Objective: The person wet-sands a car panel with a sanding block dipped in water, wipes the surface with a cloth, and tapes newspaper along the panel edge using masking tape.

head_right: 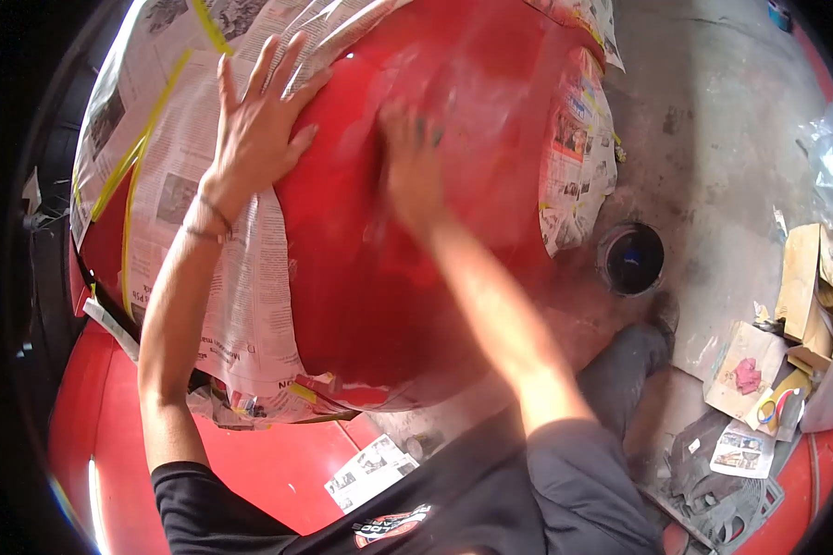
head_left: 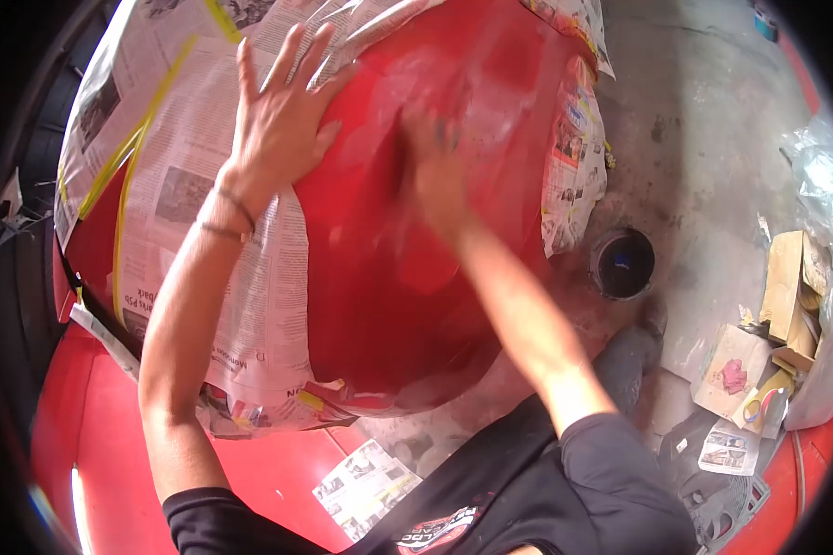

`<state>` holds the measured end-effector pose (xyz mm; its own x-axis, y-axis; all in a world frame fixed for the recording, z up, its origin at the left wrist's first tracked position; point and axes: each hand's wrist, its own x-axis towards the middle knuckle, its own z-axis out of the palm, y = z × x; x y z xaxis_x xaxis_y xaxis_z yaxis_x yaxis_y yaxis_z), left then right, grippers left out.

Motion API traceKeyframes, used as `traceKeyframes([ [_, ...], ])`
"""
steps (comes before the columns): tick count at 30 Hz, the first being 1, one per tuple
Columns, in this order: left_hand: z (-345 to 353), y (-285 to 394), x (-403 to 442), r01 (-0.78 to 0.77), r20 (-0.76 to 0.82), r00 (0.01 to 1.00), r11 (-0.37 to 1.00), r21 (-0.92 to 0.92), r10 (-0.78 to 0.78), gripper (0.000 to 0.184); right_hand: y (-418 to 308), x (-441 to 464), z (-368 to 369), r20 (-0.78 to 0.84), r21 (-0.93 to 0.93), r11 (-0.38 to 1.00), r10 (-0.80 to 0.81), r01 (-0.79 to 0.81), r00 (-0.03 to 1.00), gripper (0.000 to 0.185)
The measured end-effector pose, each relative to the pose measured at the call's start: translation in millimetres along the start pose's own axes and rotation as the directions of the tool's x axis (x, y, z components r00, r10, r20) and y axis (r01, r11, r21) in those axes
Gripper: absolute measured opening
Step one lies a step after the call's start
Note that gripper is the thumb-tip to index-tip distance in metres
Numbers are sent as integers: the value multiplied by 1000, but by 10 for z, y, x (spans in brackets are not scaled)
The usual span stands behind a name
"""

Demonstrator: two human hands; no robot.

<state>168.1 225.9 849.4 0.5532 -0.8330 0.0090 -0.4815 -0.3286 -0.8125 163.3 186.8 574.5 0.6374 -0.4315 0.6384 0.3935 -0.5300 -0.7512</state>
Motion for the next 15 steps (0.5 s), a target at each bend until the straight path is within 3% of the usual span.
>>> traceKeyframes([
  [2,-248,187,-405,104,49,993,995,-5,-103,69,-792,-771,-224,315,-241,961,-56,137,948,65],
  [5,-445,475,-1029,153,234,961,988,7,-150,65,-691,-980,-114,261,-224,954,-136,197,956,60],
  [7,-437,325,-1296,168,209,963,985,30,-171,66,-228,-385,-97,-18,236,971,-25,28,1000,54],
  [9,-435,27,-1429,130,127,982,990,57,-137,63,254,146,228,-37,314,944,117,-100,992,53],
  [12,-520,-577,-1407,2,117,993,986,168,-21,70,-341,-340,12,-35,239,968,89,-78,995,58],
  [14,-388,-971,-1490,-63,110,993,995,83,53,74,-1139,-1164,-264,181,81,995,-68,54,981,62],
  [15,-351,-1072,-1526,-65,91,994,998,-10,65,70,-1403,-1747,-161,303,-81,970,-193,227,933,60],
])
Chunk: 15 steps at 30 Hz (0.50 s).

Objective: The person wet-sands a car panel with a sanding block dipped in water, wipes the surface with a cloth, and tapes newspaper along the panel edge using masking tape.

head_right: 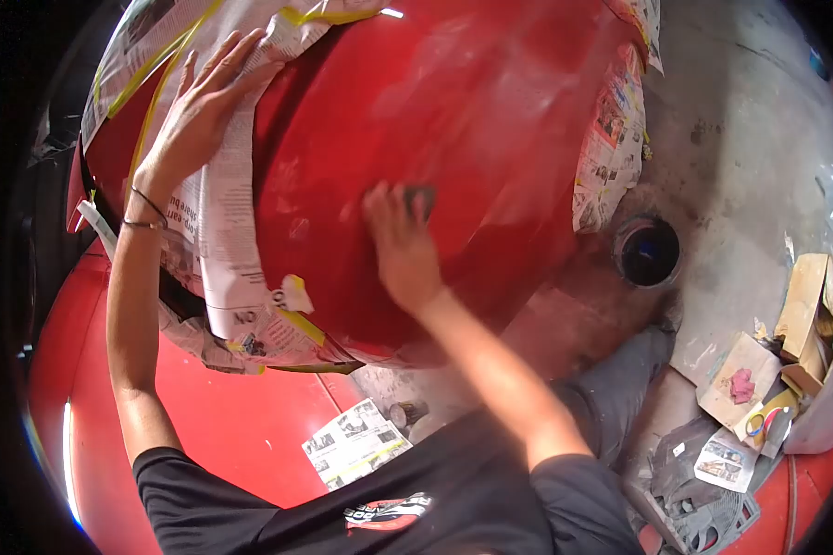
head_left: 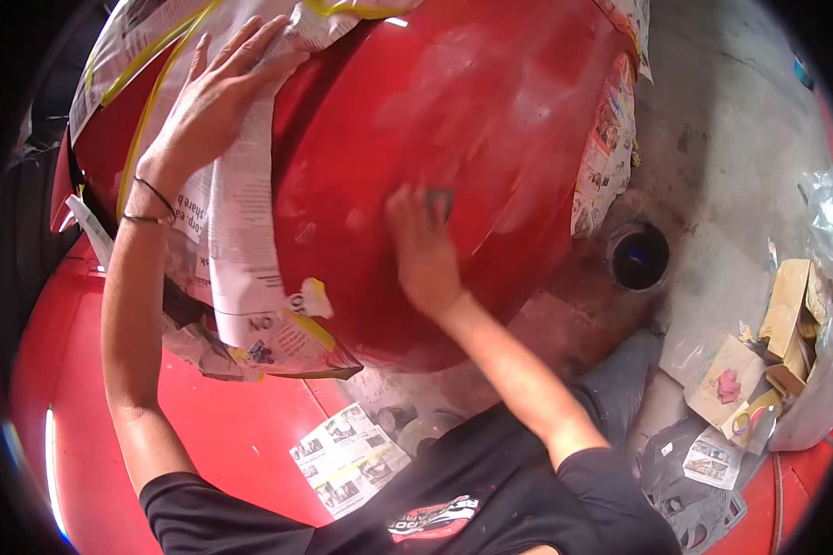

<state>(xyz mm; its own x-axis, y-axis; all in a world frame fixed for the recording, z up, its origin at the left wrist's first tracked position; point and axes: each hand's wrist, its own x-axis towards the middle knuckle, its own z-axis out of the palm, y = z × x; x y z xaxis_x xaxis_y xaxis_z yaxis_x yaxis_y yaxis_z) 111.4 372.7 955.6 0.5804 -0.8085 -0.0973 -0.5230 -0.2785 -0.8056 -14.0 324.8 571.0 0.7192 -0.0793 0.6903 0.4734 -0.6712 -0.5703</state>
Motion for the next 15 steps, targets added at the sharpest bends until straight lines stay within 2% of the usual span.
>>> traceKeyframes([
  [3,72,-151,-168,-90,-107,991,985,-144,75,64,164,5,20,-76,-36,999,-29,26,997,58],
  [4,47,-139,-241,-75,-92,994,978,-197,57,52,413,236,-58,-181,262,964,89,-39,979,60],
  [6,77,-78,-417,-29,-86,996,984,-175,14,48,853,683,-78,-277,432,899,211,-74,937,63],
  [7,83,-21,-484,-9,-81,997,986,-164,-4,47,785,672,-8,-297,414,905,234,-96,926,65],
  [8,90,57,-531,10,-78,997,998,-55,-15,51,723,656,54,-319,392,912,255,-118,913,67],
  [9,111,159,-582,41,-90,995,997,-63,-47,52,666,633,83,-344,364,921,274,-142,898,68],
  [10,128,254,-631,71,-107,991,995,-68,-78,52,257,394,-112,-224,426,888,289,-174,931,70],
  [11,133,339,-684,100,-127,986,992,-75,-109,53,-102,79,-96,-170,345,930,195,-127,966,71],
  [12,77,406,-749,113,-87,989,988,-107,-123,52,-438,-359,126,15,177,978,105,-106,994,69],
  [15,-42,408,-993,118,52,992,987,-110,-112,56,-282,-614,287,-99,114,990,-70,81,993,64],
])
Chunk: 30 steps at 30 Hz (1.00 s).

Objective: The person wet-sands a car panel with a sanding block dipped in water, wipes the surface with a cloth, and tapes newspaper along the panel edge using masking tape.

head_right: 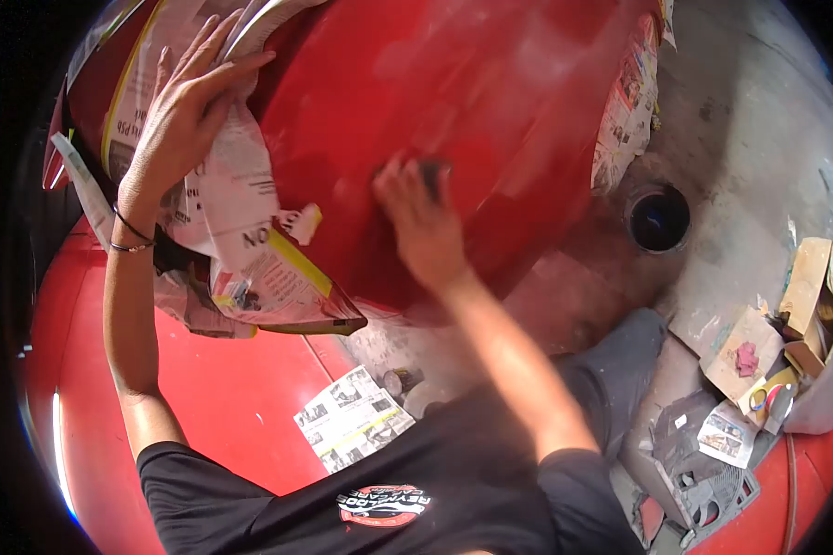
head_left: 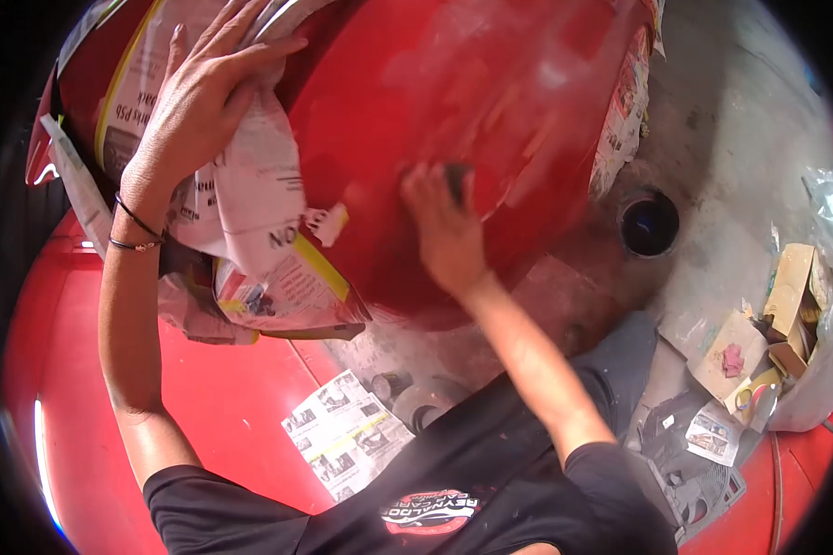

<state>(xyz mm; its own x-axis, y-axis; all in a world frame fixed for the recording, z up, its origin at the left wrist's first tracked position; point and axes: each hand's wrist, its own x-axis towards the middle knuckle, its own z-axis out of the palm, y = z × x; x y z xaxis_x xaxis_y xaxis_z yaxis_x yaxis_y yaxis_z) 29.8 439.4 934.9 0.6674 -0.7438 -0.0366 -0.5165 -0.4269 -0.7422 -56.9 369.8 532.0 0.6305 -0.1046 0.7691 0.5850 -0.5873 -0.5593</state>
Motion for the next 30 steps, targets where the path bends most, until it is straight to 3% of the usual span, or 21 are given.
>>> traceKeyframes([
  [1,35,-13,-80,3,-38,999,999,36,-2,59,111,400,-311,121,-158,983,113,-93,986,61],
  [3,32,-11,-174,16,-58,998,1000,22,-15,59,740,874,-303,-161,219,958,224,-187,961,62],
  [6,96,-55,-179,-21,-128,992,1000,-20,19,57,1010,1178,-290,-206,111,963,264,-245,942,64],
  [8,143,-63,-163,-11,-132,991,1000,-28,8,54,179,891,-457,-191,164,966,229,-199,955,60],
  [10,135,-50,-123,-23,-137,990,999,45,29,50,-376,150,-304,251,-25,994,111,-108,961,57],
  [13,263,-23,-163,-31,-104,994,997,68,38,48,-257,-218,-83,80,31,999,-18,16,997,64],
  [15,159,9,-121,-99,-175,979,994,39,104,47,42,360,-310,78,88,983,154,-160,985,64],
  [17,117,-28,-191,-127,-92,986,986,110,137,45,430,703,-278,-125,216,965,180,-150,976,70],
  [18,115,-97,-189,-150,-55,986,976,155,160,44,320,692,-253,-127,211,961,209,-180,970,71],
  [19,139,-178,-169,-247,-116,958,960,136,262,43,180,646,-235,-132,203,955,243,-214,961,72],
  [21,181,-241,-177,-277,-118,950,956,100,288,42,-346,419,-262,-111,214,949,261,-233,959,70],
  [22,205,-268,-175,-296,-125,944,951,86,305,41,-650,70,-54,-84,133,969,219,-206,972,67],
  [23,250,-337,-199,-260,-79,961,964,53,263,39,-935,-248,54,58,116,970,208,-214,976,67],
  [26,214,-194,-248,-220,-43,975,962,-161,216,42,-982,-486,141,-26,93,987,137,-134,990,67],
  [27,166,-134,-260,-202,-16,979,952,-231,204,43,-902,-335,79,-62,40,985,168,-165,984,68],
  [30,-20,37,-261,-127,55,985,902,-413,164,45,-672,0,16,-228,116,958,282,-262,932,70],
])
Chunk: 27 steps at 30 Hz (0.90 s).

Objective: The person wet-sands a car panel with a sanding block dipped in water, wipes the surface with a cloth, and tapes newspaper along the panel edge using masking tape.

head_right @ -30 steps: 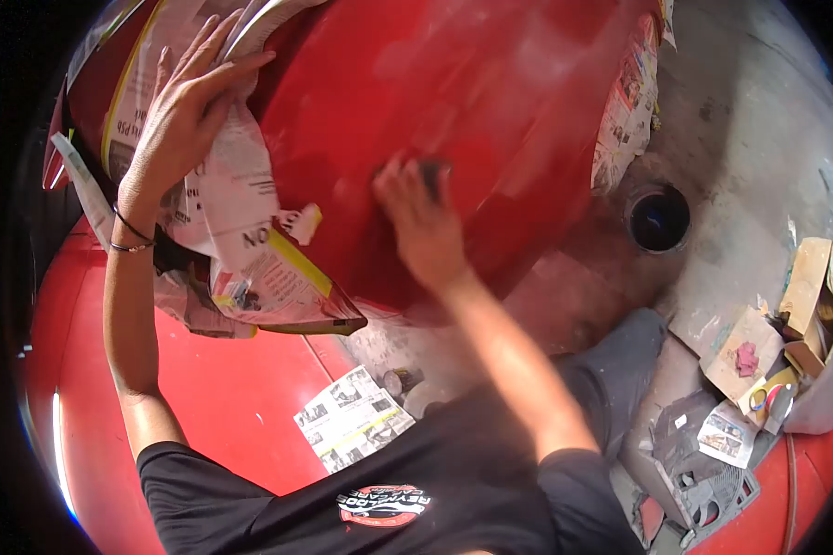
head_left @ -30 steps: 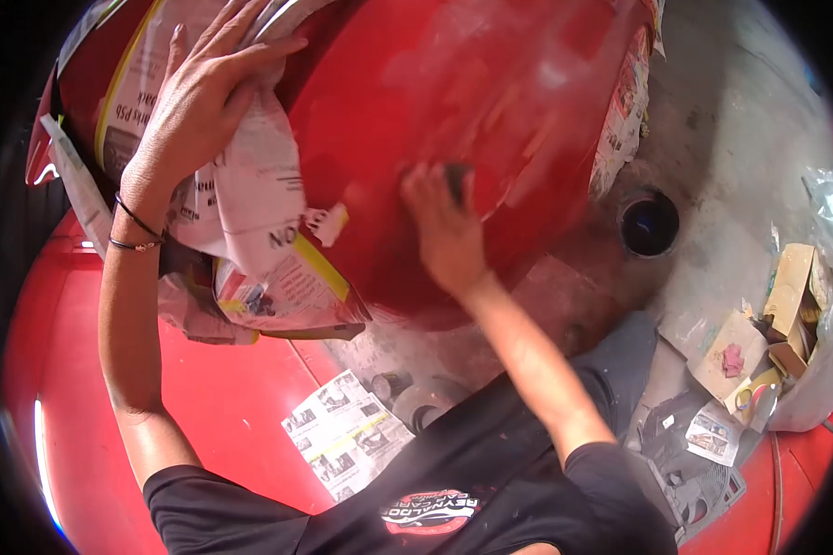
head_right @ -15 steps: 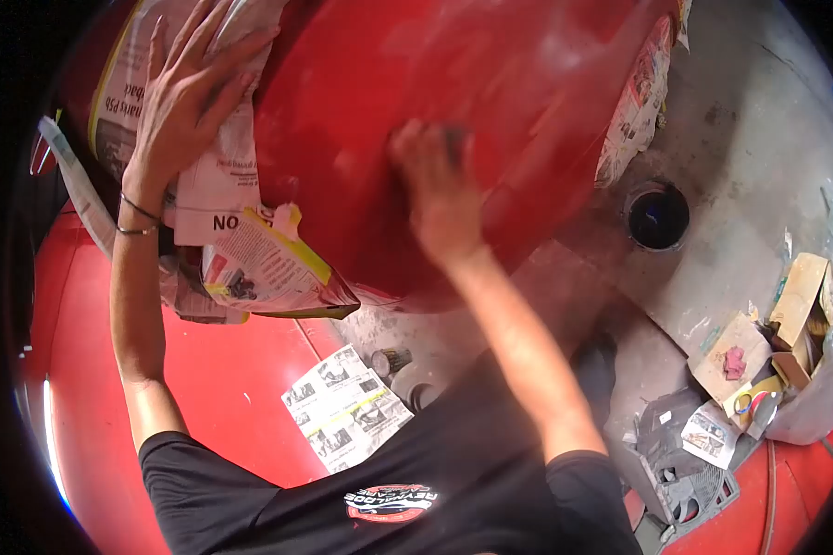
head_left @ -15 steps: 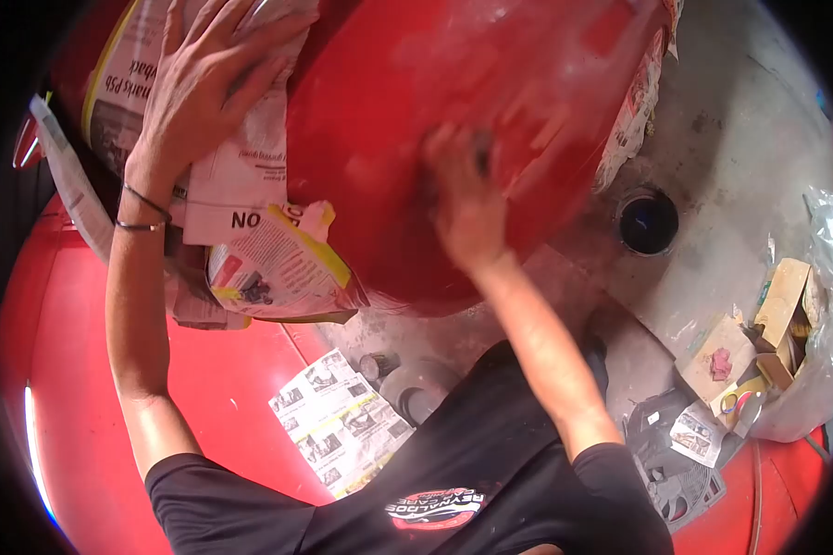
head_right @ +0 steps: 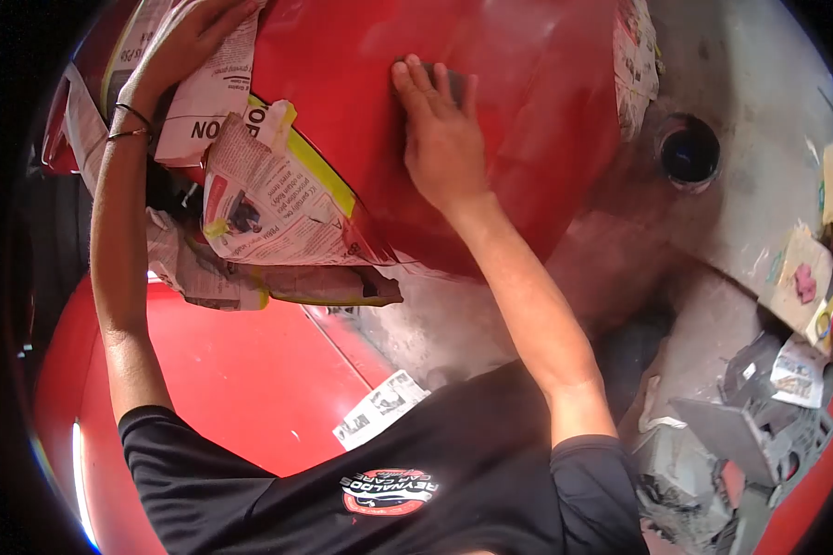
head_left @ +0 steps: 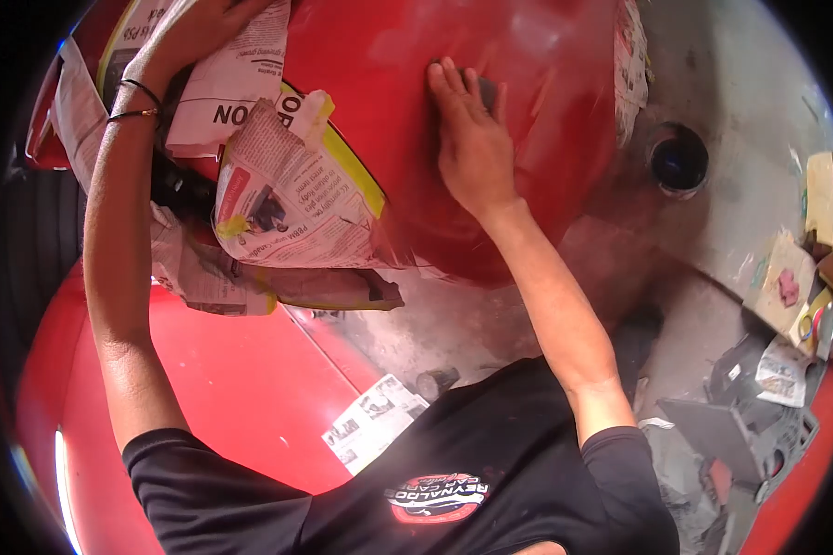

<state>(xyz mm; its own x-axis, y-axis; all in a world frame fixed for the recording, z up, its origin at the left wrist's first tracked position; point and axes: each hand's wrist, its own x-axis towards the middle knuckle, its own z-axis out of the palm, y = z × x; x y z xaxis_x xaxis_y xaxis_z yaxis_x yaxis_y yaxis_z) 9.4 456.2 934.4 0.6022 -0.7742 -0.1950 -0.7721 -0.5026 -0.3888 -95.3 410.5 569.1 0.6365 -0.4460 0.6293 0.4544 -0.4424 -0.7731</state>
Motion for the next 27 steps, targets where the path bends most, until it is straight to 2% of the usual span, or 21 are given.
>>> traceKeyframes([
  [1,22,33,2,-58,-77,995,986,157,70,39,-110,-126,66,-19,24,999,32,-31,999,68],
  [4,74,-39,-10,-61,-91,993,992,115,72,39,-580,-992,197,90,11,1000,12,-13,996,67],
  [6,68,-30,-2,-104,-105,988,987,119,117,39,-679,-1082,186,54,61,998,9,-13,999,67],
  [10,92,-18,-24,-109,-111,987,991,80,118,39,-581,-597,98,31,32,999,34,-35,999,70],
  [11,103,-42,-37,-118,-120,985,991,64,125,39,-652,-730,171,38,58,997,41,-43,998,70],
  [14,29,39,-63,-95,-132,982,963,254,132,39,-792,-1001,321,22,99,995,27,-29,999,68],
  [15,48,33,-55,-108,-145,981,980,166,132,39,-820,-991,278,9,107,994,24,-24,1000,68],
  [16,53,30,-82,-83,-125,987,984,155,103,38,-855,-989,248,-1,118,993,29,-29,1000,68],
  [18,22,56,-80,-39,-106,993,990,138,54,37,-634,-602,228,-18,-6,1000,20,-20,1000,67],
  [21,178,-548,61,-226,-139,939,869,440,315,43,-633,-407,173,-19,-59,998,8,-9,1000,65],
  [23,210,-546,67,-166,-167,946,856,490,279,45,-862,-841,273,33,-43,997,-67,68,997,63],
  [26,177,-442,31,-107,-134,971,862,496,197,48,-629,-653,235,31,37,992,-121,120,992,63],
  [27,187,-435,26,-100,-142,971,865,491,193,48,-523,-323,141,-38,4,994,-108,109,993,61],
])
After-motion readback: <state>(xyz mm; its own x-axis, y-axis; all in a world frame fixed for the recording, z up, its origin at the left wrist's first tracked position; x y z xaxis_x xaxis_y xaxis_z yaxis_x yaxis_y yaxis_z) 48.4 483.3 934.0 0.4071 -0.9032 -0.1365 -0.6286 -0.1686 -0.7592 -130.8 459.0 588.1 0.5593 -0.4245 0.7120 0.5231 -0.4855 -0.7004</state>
